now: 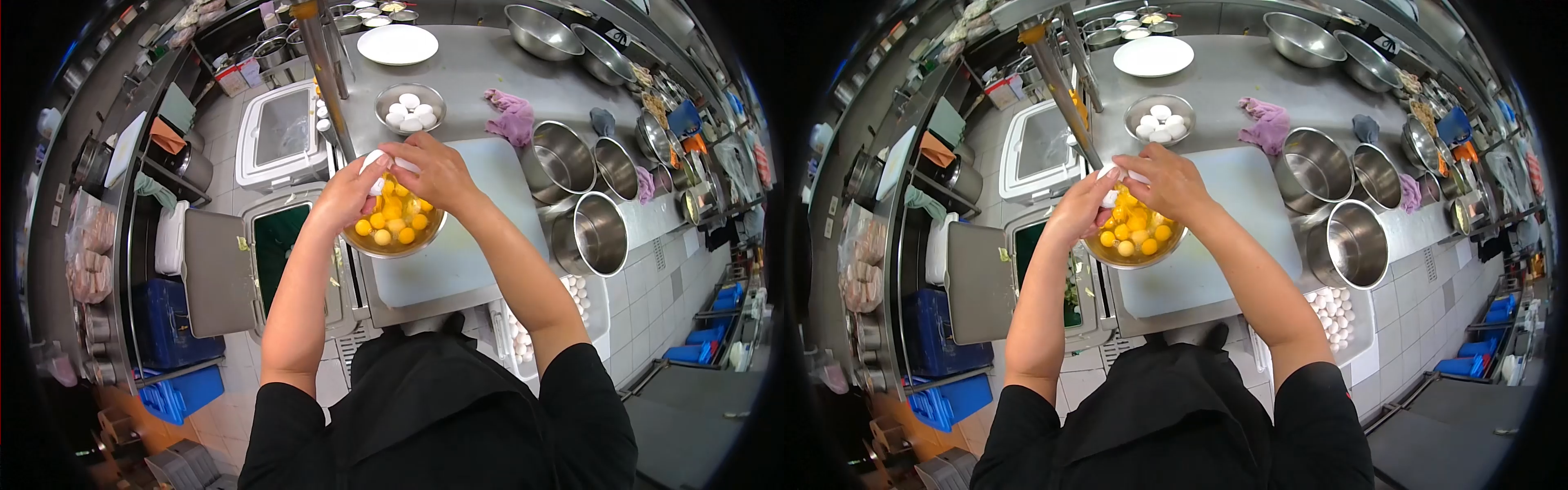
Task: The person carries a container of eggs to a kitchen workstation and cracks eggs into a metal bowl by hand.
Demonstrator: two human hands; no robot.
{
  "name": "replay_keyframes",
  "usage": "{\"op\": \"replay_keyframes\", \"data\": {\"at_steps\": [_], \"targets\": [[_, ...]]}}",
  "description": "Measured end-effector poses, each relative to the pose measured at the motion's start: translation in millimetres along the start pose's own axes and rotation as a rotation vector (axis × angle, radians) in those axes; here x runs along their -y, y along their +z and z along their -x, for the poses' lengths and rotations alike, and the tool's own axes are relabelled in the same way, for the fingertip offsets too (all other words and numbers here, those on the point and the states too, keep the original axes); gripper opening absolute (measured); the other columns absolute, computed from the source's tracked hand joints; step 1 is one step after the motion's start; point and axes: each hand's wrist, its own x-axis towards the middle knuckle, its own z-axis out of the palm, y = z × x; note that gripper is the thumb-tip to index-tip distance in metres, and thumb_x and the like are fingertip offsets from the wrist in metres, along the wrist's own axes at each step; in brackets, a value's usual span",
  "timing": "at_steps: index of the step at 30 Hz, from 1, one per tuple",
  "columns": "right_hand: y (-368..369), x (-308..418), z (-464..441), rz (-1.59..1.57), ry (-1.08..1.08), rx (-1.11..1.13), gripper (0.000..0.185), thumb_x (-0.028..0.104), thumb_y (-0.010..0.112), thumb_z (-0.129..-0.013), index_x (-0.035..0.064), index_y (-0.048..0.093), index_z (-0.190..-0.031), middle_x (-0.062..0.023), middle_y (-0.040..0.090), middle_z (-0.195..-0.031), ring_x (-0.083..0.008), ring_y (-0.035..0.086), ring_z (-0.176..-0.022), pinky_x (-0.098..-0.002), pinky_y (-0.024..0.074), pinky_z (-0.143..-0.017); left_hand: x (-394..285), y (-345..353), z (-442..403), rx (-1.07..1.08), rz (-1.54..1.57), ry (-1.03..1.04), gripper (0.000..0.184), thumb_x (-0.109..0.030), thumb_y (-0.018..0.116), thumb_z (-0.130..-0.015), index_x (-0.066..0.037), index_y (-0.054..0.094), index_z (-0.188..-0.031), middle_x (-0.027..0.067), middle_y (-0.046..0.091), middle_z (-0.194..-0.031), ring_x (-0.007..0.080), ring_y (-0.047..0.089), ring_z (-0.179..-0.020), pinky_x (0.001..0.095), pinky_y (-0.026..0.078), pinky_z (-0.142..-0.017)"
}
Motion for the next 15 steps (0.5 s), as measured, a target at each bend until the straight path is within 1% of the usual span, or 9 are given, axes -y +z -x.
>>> {"op": "replay_keyframes", "data": {"at_steps": [2, 4, 6, 7, 9, 10, 12, 14, 15], "targets": [[6, -3, 2, -0.118, 0.032, -0.026, 0.041, 0.026, 0.075, -0.083, 0.0142, 0.065, -0.121, -0.0069, 0.064, -0.098, -0.0229, 0.065, -0.085, -0.0351, 0.054, -0.073, 12, -15, -3, -0.023, -0.063, 0.14, 0.037, -0.044, 0.058, -0.099, -0.01, 0.062, -0.112, -0.0045, 0.05, -0.065, 0.0043, 0.041, -0.049, 0.0214, 0.027, -0.042], [4, 0, 2, -0.231, 0.063, -0.052, 0.042, 0.027, 0.075, -0.086, 0.0107, 0.062, -0.122, -0.0063, 0.064, -0.098, -0.0195, 0.065, -0.083, -0.0324, 0.054, -0.07, 18, -36, 14, -0.034, -0.104, 0.181, 0.037, -0.042, 0.06, -0.098, -0.01, 0.063, -0.116, -0.0057, 0.048, -0.065, 0.0032, 0.041, -0.05, 0.0205, 0.027, -0.043], [-4, 7, 1, -0.617, 0.6, 0.27, 0.038, 0.035, 0.066, -0.095, 0.0033, 0.059, -0.114, -0.0093, 0.063, -0.1, -0.0159, 0.063, -0.078, -0.0319, 0.0538, -0.062, 31, -67, 32, -0.184, -0.331, 0.181, 0.045, -0.04, 0.065, -0.094, -0.007, 0.061, -0.125, 0.0035, 0.062, -0.079, 0.0103, 0.056, -0.063, 0.0241, 0.042, -0.052], [0, 2, 4, -0.615, 0.599, 0.272, 0.038, 0.035, 0.066, -0.095, 0.0033, 0.059, -0.114, -0.0093, 0.063, -0.1, -0.0159, 0.063, -0.078, -0.0319, 0.0538, -0.062, 53, -92, 36, -0.185, -0.329, 0.181, 0.045, -0.04, 0.065, -0.094, -0.007, 0.061, -0.125, 0.0035, 0.062, -0.079, 0.0103, 0.056, -0.063, 0.0241, 0.042, -0.052], [13, -9, 9, -1.152, 0.786, 0.365, 0.038, 0.041, 0.058, -0.1, 0.0042, 0.059, -0.11, -0.0078, 0.063, -0.095, -0.01, 0.056, -0.069, -0.0254, 0.0494, -0.053, 89, -124, 38, -0.464, -0.989, 0.267, 0.057, -0.041, 0.07, -0.089, -0.003, 0.058, -0.131, 0.0156, 0.066, -0.119, 0.0257, 0.066, -0.1, 0.0358, 0.053, -0.085], [16, -10, 10, -1.15, 0.786, 0.368, 0.038, 0.041, 0.058, -0.1, 0.0042, 0.059, -0.11, -0.0078, 0.063, -0.095, -0.01, 0.056, -0.069, -0.0254, 0.0494, -0.053, 93, -127, 38, -0.465, -0.986, 0.266, 0.057, -0.041, 0.07, -0.089, -0.003, 0.058, -0.131, 0.0156, 0.066, -0.119, 0.0257, 0.066, -0.1, 0.0358, 0.053, -0.085], [22, -9, 14, -1.217, 0.917, 0.399, 0.041, 0.046, 0.052, -0.102, 0.0056, 0.06, -0.108, -0.0055, 0.062, -0.086, -0.0072, 0.05, -0.059, -0.0221, 0.044, -0.047, 92, -123, 40, -0.654, -0.886, 0.209, 0.062, -0.038, 0.073, -0.086, -0.005, 0.057, -0.136, 0.0207, 0.059, -0.134, 0.0333, 0.061, -0.117, 0.0416, 0.049, -0.096], [28, -8, 15, -1.198, 0.931, 0.408, 0.042, 0.047, 0.052, -0.102, 0.0058, 0.06, -0.107, -0.0036, 0.06, -0.081, -0.0069, 0.048, -0.056, -0.0221, 0.0416, -0.045, 75, -91, 27, -0.469, -0.567, 0.386, 0.056, -0.036, 0.075, -0.086, -0.007, 0.061, -0.132, 0.0158, 0.064, -0.125, 0.0268, 0.064, -0.106, 0.0379, 0.051, -0.091], [30, -8, 16, -1.179, 0.948, 0.411, 0.043, 0.048, 0.051, -0.102, 0.006, 0.06, -0.106, -0.0017, 0.059, -0.076, -0.0065, 0.046, -0.053, -0.0221, 0.0393, -0.043, 68, -69, 18, -0.353, -0.509, 0.4, 0.056, -0.035, 0.074, -0.087, -0.007, 0.06, -0.133, 0.0124, 0.066, -0.118, 0.0222, 0.065, -0.099, 0.0352, 0.052, -0.086]]}}
